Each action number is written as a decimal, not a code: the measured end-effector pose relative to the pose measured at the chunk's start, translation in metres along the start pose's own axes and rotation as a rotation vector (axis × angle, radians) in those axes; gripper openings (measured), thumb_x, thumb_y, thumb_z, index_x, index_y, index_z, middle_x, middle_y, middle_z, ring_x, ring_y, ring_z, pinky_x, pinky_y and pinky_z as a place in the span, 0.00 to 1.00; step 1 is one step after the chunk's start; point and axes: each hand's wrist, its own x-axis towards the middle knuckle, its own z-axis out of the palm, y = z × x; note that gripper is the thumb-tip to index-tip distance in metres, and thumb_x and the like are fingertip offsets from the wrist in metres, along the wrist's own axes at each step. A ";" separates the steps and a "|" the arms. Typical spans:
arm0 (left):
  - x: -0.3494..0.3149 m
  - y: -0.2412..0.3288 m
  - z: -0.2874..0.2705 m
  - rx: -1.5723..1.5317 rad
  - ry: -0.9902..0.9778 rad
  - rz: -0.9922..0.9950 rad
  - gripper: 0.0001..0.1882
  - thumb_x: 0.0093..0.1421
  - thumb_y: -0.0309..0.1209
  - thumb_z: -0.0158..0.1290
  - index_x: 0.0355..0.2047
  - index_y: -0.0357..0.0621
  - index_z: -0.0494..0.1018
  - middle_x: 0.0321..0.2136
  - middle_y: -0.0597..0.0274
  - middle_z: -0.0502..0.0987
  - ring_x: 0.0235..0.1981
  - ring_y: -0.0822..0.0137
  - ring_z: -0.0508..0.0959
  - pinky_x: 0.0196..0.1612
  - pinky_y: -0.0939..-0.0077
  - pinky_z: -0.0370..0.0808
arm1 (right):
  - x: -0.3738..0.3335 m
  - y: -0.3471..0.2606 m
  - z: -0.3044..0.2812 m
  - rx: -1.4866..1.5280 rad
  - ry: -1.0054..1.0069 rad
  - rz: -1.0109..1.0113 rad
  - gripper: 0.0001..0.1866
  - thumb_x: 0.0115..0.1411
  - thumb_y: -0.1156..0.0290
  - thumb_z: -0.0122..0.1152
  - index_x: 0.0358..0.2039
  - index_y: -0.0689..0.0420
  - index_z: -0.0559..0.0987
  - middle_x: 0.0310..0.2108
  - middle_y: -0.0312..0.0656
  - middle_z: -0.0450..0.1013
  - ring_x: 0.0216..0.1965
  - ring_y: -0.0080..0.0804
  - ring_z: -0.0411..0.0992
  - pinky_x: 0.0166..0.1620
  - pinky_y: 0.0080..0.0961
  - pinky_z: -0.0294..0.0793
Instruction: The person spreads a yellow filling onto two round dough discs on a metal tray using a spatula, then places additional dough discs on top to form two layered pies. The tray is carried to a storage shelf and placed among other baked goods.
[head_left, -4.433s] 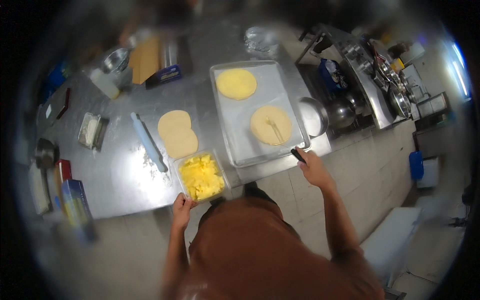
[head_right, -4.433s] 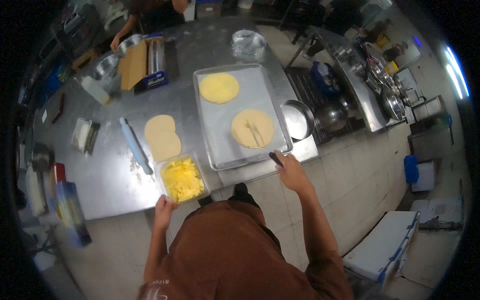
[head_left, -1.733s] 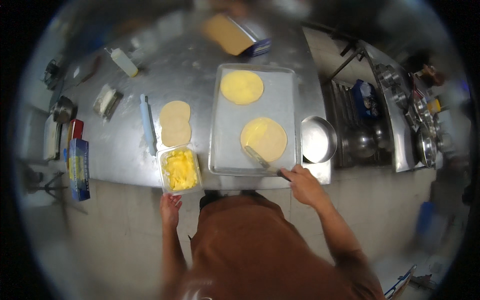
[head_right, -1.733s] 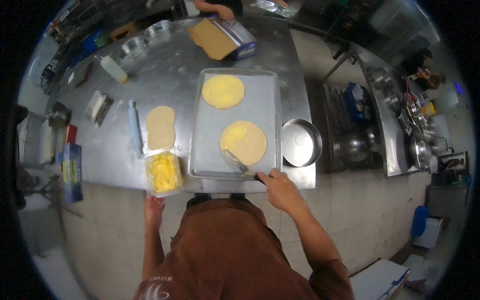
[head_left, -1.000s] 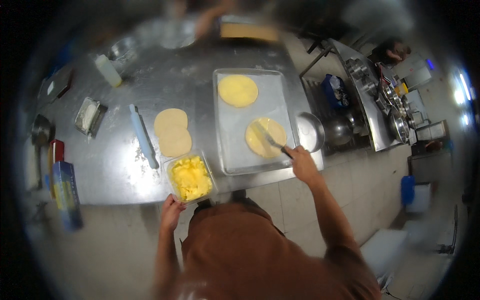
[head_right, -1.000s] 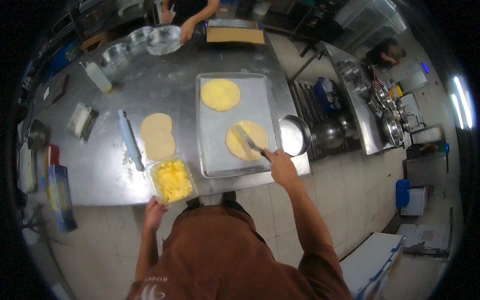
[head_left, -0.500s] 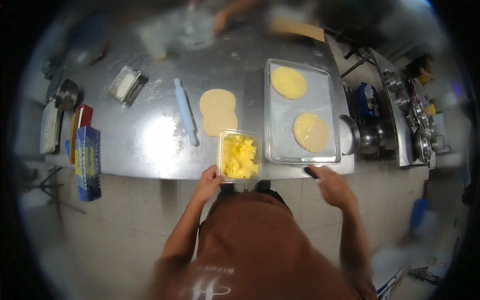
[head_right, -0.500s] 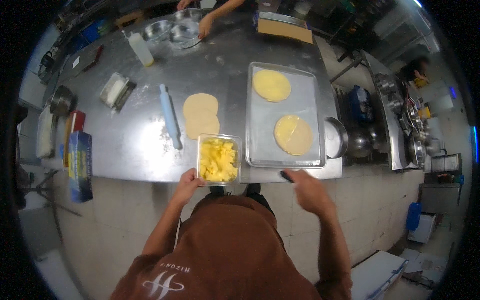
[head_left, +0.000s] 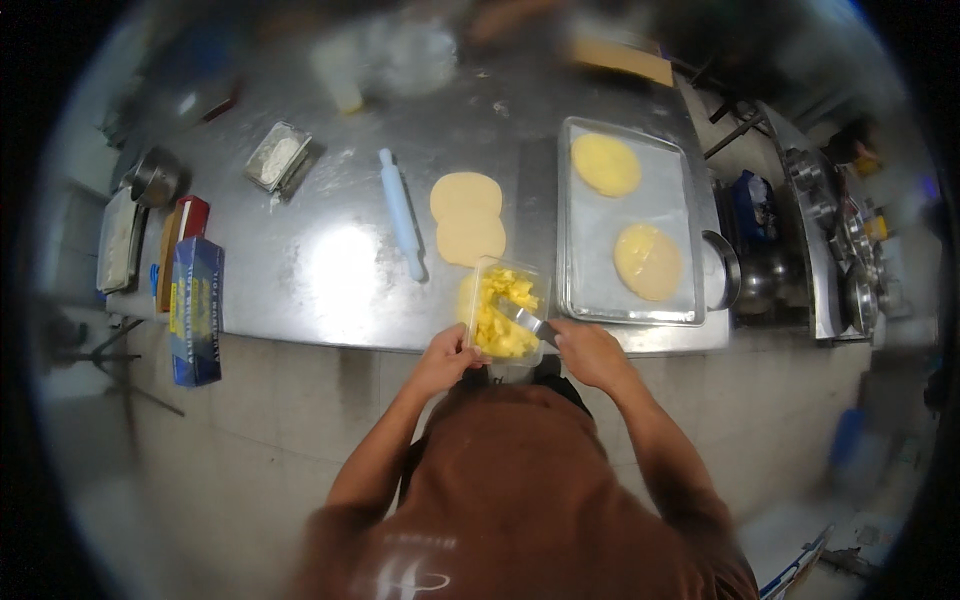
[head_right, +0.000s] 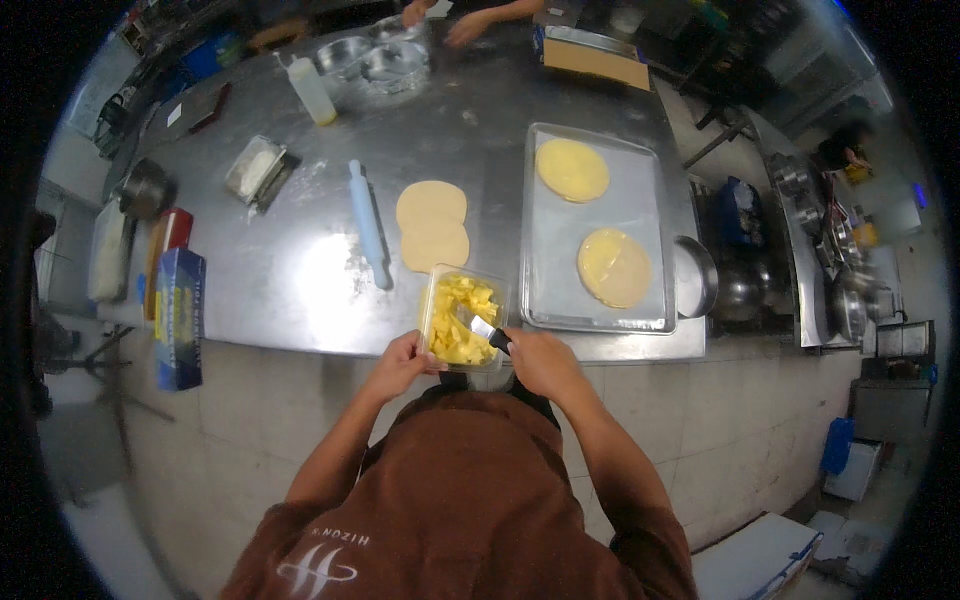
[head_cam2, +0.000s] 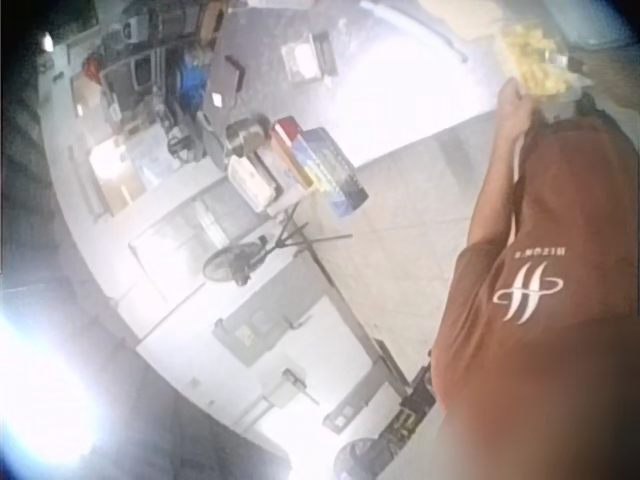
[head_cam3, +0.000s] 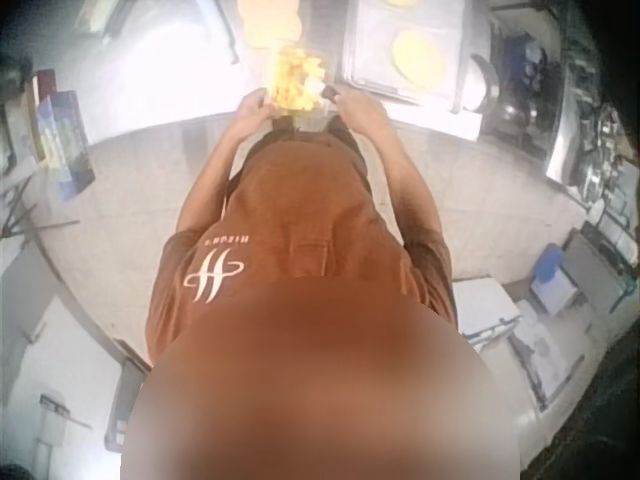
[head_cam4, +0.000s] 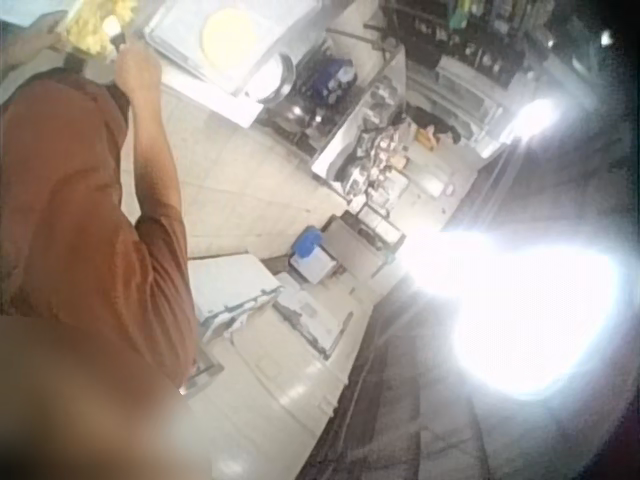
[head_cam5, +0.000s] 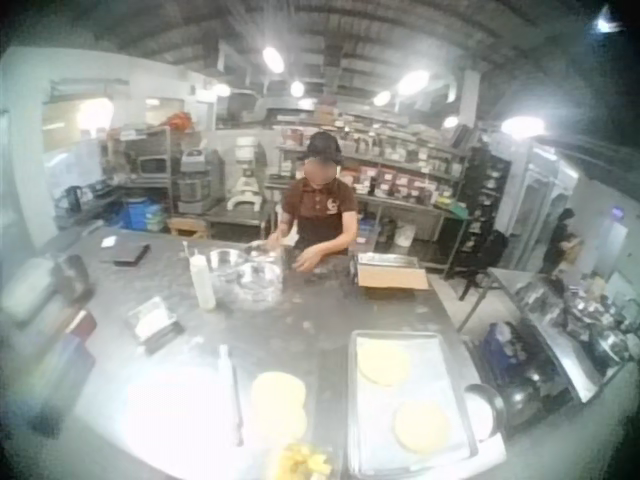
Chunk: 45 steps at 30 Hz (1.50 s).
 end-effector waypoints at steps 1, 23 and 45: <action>0.000 0.000 -0.001 0.039 0.009 0.005 0.09 0.69 0.24 0.50 0.31 0.42 0.63 0.33 0.57 0.78 0.39 0.66 0.85 0.40 0.73 0.81 | -0.002 0.001 0.001 0.017 -0.004 -0.008 0.19 0.68 0.67 0.49 0.56 0.58 0.77 0.42 0.58 0.79 0.46 0.61 0.76 0.51 0.52 0.73; -0.005 -0.021 -0.030 -0.026 0.127 -0.107 0.06 0.67 0.22 0.50 0.34 0.45 0.64 0.36 0.54 0.80 0.40 0.58 0.85 0.44 0.62 0.83 | -0.116 0.163 -0.070 -0.173 0.576 0.263 0.24 0.58 0.83 0.57 0.57 0.60 0.74 0.46 0.52 0.74 0.43 0.48 0.76 0.45 0.43 0.78; -0.022 -0.048 -0.014 -0.218 0.463 -0.013 0.07 0.73 0.36 0.48 0.38 0.48 0.67 0.33 0.62 0.77 0.34 0.67 0.78 0.42 0.67 0.76 | -0.092 0.221 -0.109 -0.388 0.580 0.168 0.26 0.55 0.82 0.56 0.54 0.47 0.80 0.42 0.40 0.74 0.42 0.45 0.73 0.43 0.41 0.71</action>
